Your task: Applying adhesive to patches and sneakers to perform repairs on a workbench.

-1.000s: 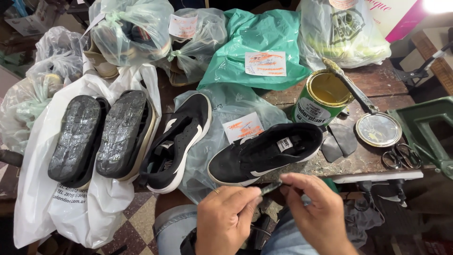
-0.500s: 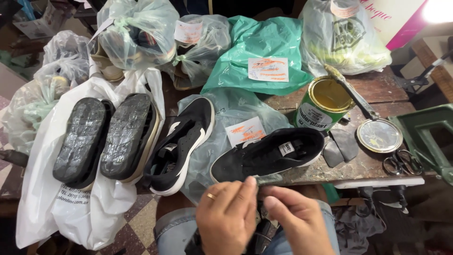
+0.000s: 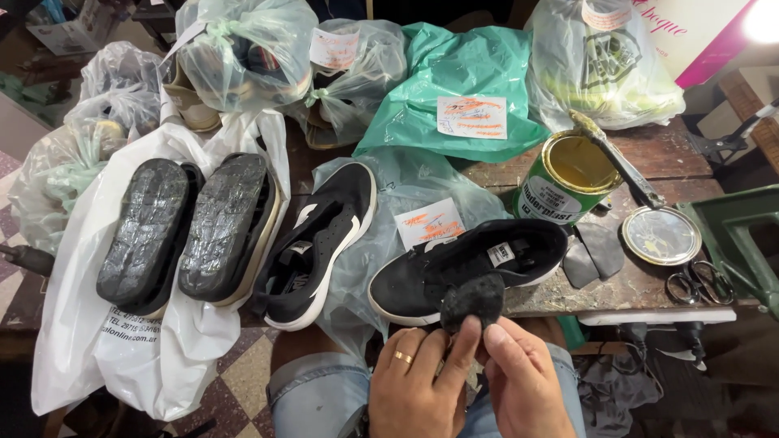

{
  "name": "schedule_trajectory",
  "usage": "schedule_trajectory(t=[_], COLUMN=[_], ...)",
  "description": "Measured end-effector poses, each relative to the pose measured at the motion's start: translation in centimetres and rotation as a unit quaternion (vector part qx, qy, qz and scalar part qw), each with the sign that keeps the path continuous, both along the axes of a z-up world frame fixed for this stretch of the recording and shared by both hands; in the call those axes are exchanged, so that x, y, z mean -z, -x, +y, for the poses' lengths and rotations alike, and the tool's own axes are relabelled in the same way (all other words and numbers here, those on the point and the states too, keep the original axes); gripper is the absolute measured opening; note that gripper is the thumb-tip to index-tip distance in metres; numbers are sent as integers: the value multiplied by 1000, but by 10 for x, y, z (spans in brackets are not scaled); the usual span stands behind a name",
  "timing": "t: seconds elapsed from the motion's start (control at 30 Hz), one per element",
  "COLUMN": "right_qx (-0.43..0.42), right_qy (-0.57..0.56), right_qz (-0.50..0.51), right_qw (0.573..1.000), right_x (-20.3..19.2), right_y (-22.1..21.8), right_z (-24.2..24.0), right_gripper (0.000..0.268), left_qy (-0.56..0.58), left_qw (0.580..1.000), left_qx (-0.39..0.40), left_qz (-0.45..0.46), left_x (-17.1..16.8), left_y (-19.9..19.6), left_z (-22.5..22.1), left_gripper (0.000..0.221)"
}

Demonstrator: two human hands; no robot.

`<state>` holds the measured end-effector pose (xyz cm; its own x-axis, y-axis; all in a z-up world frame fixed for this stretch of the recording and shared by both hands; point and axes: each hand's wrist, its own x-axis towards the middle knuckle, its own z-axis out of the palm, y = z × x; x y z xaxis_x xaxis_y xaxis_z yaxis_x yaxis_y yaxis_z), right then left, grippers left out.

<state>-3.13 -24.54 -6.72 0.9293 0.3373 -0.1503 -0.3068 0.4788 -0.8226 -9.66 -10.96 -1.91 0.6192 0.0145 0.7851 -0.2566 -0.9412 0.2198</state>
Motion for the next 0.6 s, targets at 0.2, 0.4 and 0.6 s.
schedule_trajectory(t=[0.2, 0.4, 0.6], right_qx=[1, 73, 79], right_qy=[37, 150, 72], right_qz=[26, 143, 69], right_qw=[999, 975, 992], right_x=[-15, -33, -11], right_y=[2, -10, -28], right_z=[10, 13, -18], right_gripper=[21, 42, 19], left_qy=[10, 15, 311], left_qw=[999, 999, 950], left_qx=[-37, -45, -3], left_qz=[2, 6, 19], left_x=[1, -2, -38], left_y=[-2, 2, 5], left_z=[-13, -21, 10], left_gripper=[39, 34, 32])
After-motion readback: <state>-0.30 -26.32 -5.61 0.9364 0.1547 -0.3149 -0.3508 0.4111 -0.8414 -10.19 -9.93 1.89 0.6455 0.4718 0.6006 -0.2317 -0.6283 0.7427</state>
